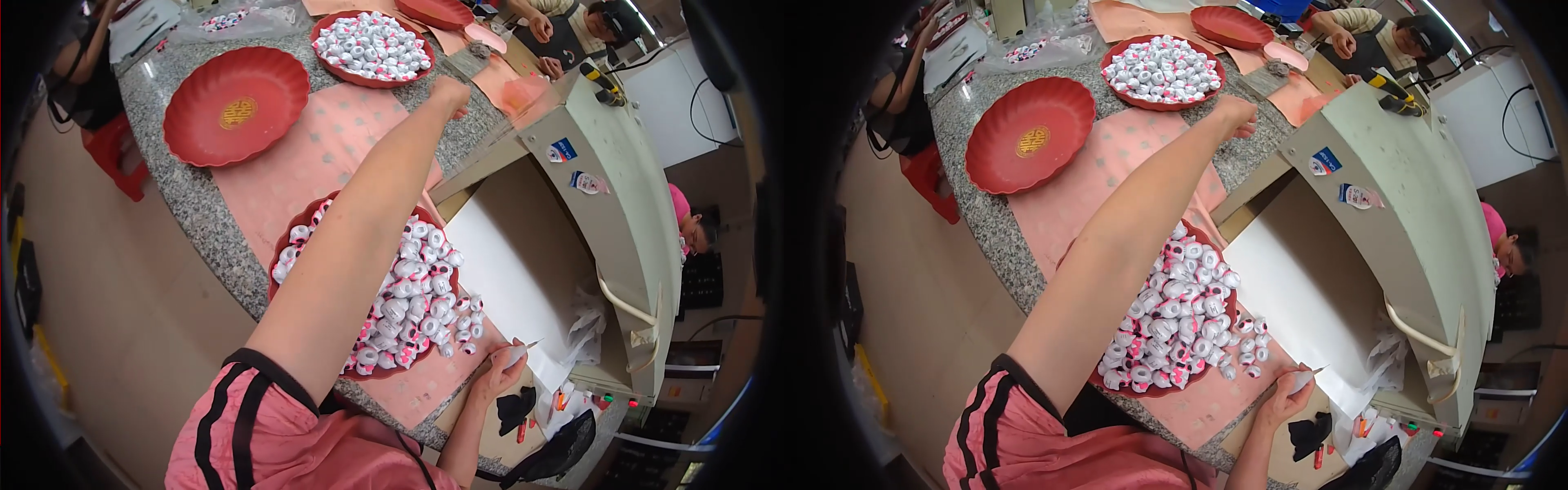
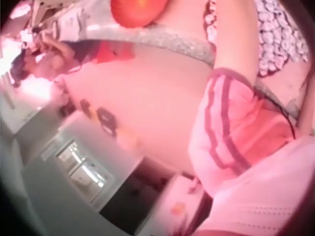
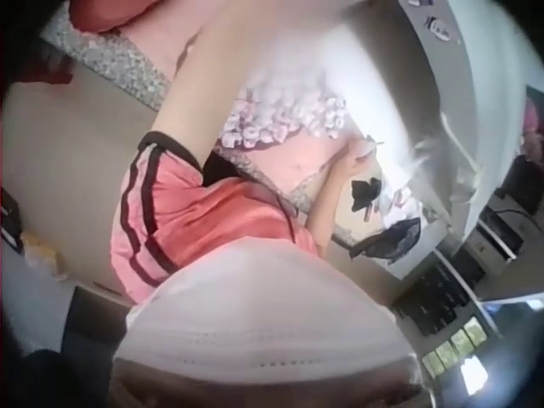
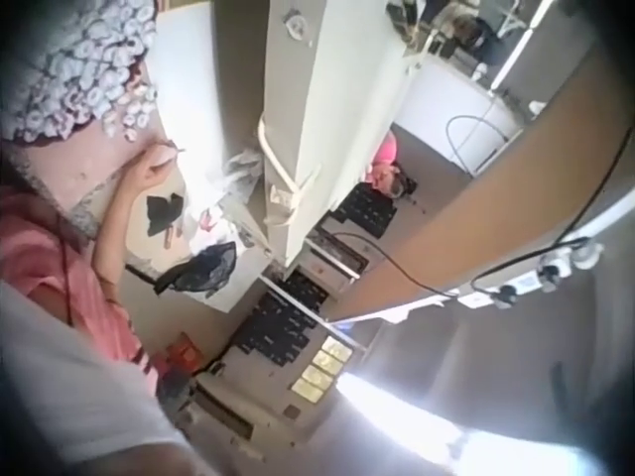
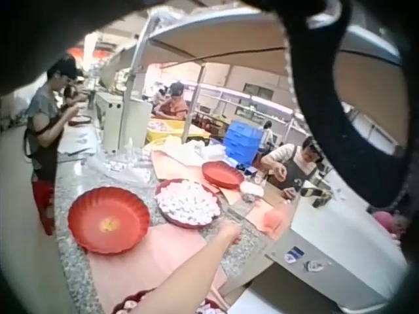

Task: Applying glue to small white plastic pieces and attaching them to red floral bases.

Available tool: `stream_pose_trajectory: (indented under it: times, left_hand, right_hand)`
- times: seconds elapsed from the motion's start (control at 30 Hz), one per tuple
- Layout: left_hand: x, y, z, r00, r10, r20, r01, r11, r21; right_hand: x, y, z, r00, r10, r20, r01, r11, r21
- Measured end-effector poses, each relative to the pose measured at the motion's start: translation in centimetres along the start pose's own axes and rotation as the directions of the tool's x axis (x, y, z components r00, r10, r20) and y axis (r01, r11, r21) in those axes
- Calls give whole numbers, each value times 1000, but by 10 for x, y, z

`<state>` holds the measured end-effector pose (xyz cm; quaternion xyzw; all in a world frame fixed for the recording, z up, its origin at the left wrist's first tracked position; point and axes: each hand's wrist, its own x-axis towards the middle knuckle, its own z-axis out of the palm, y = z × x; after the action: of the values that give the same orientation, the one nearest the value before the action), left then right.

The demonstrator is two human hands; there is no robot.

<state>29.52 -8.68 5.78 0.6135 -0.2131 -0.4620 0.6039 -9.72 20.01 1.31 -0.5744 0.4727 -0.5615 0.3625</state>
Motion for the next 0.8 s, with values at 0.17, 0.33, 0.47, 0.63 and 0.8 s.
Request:
stream_pose_trajectory:
  times: [0.17,0.33,0.47,0.63,0.8]
  left_hand:
    - [1,8,15,986,8,165,85,831,-550]
    - [42,16,35,984,139,112,10,584,-811]
    - [77,30,44,983,165,77,-27,549,-835]
    - [101,36,65,988,70,137,73,576,-814]
    - [117,31,66,935,302,188,117,239,-964]
  right_hand:
    - [-1,0,-2,1000,-2,-28,1,999,-32]
    - [-2,-1,0,999,20,-31,-21,999,-35]
    - [-6,-1,1,998,29,-63,-32,998,-56]
    - [-5,-4,1,995,66,-81,-67,998,-10]
    - [-2,0,0,994,74,-81,-79,995,-63]
